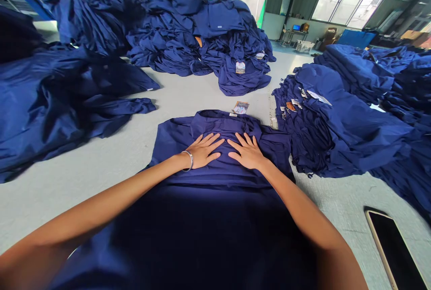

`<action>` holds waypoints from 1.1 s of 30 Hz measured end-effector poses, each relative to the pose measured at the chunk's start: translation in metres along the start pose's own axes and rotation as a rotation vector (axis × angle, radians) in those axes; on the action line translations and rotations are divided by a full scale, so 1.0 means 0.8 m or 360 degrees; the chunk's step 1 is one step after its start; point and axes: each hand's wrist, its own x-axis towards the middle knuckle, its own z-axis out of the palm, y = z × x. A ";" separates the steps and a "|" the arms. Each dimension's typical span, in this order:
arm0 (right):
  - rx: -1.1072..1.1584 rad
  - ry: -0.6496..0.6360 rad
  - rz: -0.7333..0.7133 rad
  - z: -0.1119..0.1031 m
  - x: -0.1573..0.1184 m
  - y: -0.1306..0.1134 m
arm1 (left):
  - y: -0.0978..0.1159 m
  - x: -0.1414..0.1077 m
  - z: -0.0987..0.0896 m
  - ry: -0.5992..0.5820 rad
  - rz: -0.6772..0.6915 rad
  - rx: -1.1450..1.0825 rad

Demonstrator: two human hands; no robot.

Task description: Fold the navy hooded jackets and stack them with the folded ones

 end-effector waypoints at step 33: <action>0.0395 0.0784 0.0107 -0.008 0.053 0.057 | -0.089 0.024 -0.015 0.0686 -0.0165 -0.0220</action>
